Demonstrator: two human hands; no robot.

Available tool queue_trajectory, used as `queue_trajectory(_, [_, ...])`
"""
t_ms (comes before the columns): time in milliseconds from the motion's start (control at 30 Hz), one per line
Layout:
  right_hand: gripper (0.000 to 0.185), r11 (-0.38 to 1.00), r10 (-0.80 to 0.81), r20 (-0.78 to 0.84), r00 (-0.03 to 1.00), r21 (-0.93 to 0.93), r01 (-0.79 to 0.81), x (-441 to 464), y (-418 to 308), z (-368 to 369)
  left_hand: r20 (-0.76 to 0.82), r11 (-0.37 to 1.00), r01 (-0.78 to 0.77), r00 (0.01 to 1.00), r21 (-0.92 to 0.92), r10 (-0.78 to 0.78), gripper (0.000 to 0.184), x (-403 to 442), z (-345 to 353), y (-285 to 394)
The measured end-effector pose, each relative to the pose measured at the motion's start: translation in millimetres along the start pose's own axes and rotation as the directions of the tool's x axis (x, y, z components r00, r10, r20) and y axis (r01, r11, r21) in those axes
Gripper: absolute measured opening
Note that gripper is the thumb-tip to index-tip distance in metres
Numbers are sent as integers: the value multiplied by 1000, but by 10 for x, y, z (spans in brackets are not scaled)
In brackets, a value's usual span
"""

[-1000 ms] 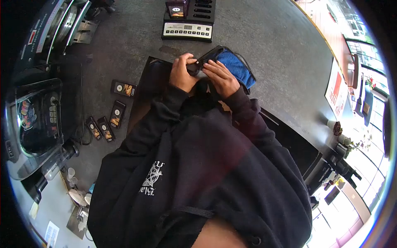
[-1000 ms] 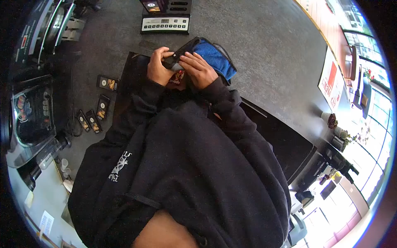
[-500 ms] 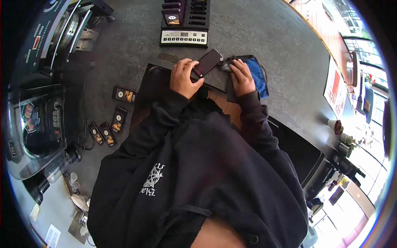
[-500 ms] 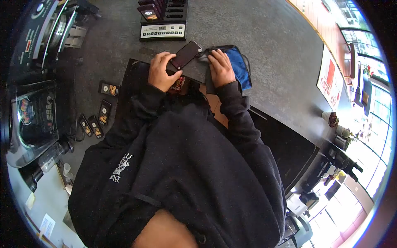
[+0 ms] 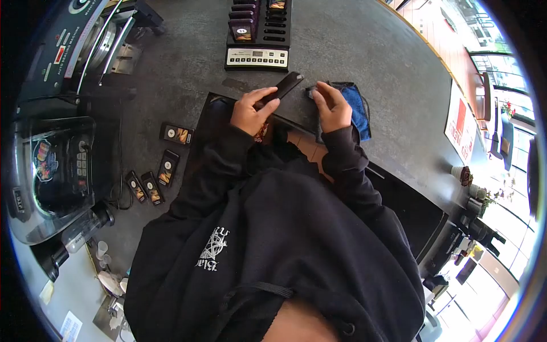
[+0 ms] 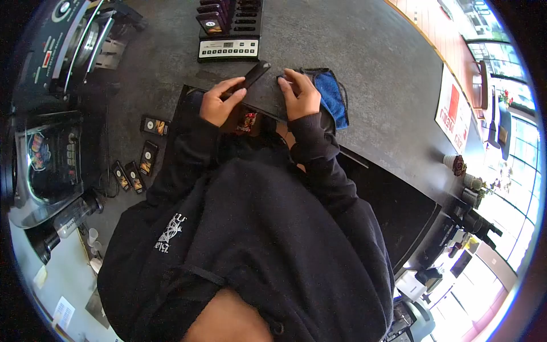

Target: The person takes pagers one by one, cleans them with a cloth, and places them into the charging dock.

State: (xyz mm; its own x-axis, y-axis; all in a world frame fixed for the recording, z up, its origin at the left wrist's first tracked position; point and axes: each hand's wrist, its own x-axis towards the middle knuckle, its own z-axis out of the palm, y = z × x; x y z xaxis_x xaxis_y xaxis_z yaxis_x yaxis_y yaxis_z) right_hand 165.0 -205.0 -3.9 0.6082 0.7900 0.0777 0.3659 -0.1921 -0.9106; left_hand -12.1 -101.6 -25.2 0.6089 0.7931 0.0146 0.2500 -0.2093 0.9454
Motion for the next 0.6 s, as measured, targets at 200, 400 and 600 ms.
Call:
queue_trajectory(200, [37, 785, 163, 292, 942, 540, -303, 160, -94, 143, 247, 426, 294, 955, -855, -163, 37, -6, -76, -11])
queue_trajectory(400, [30, 790, 104, 304, 947, 553, -264, 208, -288, 226, 195, 489, 230, 973, -841, -123, 34, 48, -70, 70])
queue_trajectory(600, [27, 856, 48, 214, 976, 494, -150, 449, -386, 216, -170, 941, -226, 968, -251, 187, 27, 435, -129, 256])
